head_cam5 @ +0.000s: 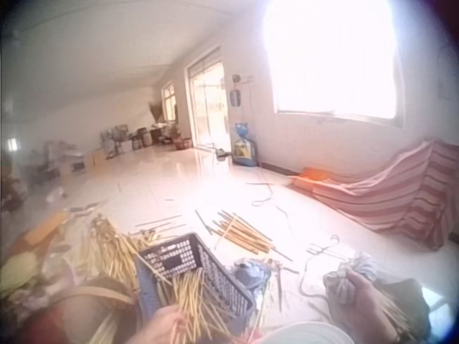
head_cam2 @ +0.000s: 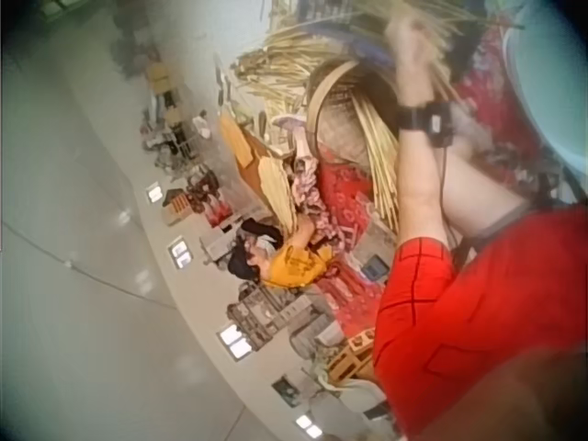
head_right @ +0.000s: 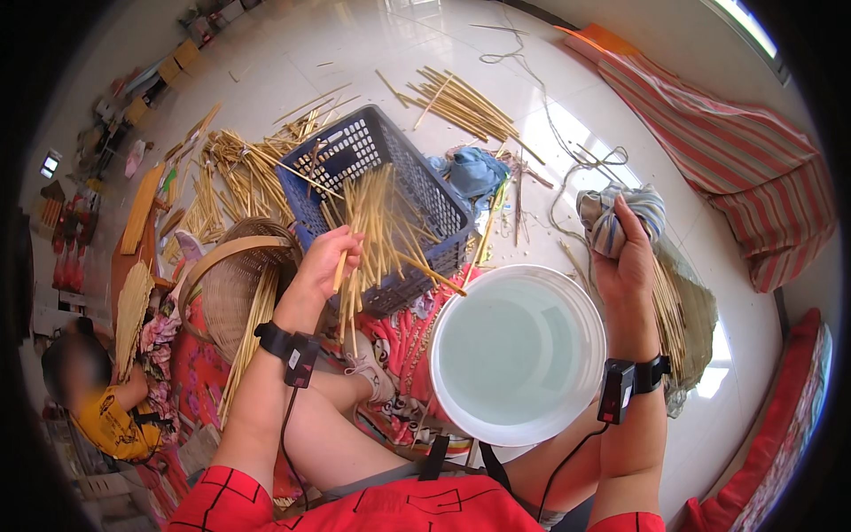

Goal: The person sits on the floor and repeatedly wipes individual bamboo sticks with a cloth, then places them into a basket. The person handles the sticks one at a time, using a cloth to clean the surface before moving them to a collection basket.

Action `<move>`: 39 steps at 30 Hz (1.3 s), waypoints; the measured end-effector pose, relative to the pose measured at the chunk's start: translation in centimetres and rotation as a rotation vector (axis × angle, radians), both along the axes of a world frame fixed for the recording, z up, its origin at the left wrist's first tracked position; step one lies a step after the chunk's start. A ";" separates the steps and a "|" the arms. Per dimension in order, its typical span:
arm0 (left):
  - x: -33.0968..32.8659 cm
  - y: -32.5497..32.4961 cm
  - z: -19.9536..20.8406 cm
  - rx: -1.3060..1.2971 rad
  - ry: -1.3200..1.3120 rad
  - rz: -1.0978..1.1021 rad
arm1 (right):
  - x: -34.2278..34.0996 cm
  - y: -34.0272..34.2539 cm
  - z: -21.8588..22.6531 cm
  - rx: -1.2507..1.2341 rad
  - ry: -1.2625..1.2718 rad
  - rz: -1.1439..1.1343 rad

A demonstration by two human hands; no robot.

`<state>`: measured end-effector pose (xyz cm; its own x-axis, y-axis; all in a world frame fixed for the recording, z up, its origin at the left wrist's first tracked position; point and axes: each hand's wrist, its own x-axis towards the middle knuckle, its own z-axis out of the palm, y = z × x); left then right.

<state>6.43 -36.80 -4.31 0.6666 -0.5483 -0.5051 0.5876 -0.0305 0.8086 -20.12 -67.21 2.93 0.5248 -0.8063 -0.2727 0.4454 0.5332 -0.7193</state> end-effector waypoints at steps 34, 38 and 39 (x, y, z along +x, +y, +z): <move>1.0 9.8 11.2 0.028 -0.578 0.199 | 0.7 -0.7 -2.3 -0.027 0.048 0.119; 3.1 16.3 8.7 0.409 -0.644 0.117 | 0.2 -1.0 -2.2 -0.015 0.052 0.116; 4.0 19.0 6.8 0.506 -0.641 0.098 | 0.1 -0.9 -2.2 -0.040 0.050 0.155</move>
